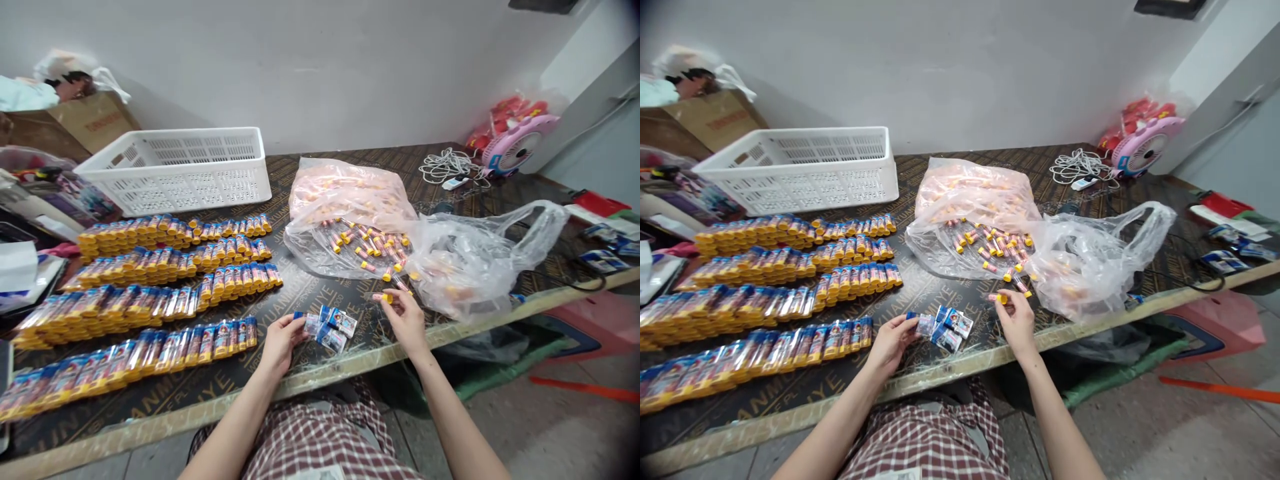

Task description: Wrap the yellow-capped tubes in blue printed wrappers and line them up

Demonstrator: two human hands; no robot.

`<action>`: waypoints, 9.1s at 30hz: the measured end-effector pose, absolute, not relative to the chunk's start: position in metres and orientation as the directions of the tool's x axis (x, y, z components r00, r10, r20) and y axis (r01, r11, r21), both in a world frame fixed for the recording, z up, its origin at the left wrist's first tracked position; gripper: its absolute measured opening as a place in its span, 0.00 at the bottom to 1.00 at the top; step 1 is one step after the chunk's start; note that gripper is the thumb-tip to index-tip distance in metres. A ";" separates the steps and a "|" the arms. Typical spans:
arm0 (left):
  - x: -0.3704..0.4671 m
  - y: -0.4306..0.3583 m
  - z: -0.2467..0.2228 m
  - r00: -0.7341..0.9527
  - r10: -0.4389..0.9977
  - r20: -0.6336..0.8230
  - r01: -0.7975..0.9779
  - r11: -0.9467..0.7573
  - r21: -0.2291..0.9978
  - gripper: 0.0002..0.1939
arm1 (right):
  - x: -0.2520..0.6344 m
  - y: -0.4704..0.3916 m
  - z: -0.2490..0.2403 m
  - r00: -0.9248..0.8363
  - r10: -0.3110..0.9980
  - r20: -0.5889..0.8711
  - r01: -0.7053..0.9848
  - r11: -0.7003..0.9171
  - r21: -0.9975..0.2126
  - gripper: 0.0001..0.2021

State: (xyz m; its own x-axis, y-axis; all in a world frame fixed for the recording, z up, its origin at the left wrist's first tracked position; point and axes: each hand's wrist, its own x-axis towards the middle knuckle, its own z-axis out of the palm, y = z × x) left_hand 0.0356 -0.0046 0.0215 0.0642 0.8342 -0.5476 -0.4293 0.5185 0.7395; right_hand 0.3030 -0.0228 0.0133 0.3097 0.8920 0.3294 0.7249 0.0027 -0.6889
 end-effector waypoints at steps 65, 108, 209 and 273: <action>0.037 -0.040 0.066 0.384 0.804 -0.453 -0.281 0.570 0.772 0.19 | 0.190 -0.059 0.038 -0.333 0.873 0.355 0.125 0.414 -0.902 0.41; 0.067 -0.003 -0.008 0.181 0.971 -0.155 0.758 -0.038 0.651 0.05 | 0.349 0.164 0.022 0.152 0.983 0.101 0.896 -0.094 -0.433 0.32; 0.029 -0.009 0.040 0.311 0.830 -0.462 -0.347 0.552 0.758 0.27 | 0.195 -0.064 0.012 -0.069 0.928 0.366 0.371 0.364 -0.854 0.24; 0.048 0.008 0.018 0.298 0.943 -0.149 0.877 -0.209 0.434 0.12 | 0.364 0.012 -0.010 0.303 0.908 0.289 0.945 -0.248 -0.213 0.20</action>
State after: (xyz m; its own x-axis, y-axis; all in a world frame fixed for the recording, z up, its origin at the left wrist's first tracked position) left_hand 0.0476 0.0082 0.0183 0.2979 0.9430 -0.1487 0.8767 -0.2086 0.4335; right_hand 0.3645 0.0116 -0.0103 0.3032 0.9081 0.2888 0.9451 -0.2478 -0.2130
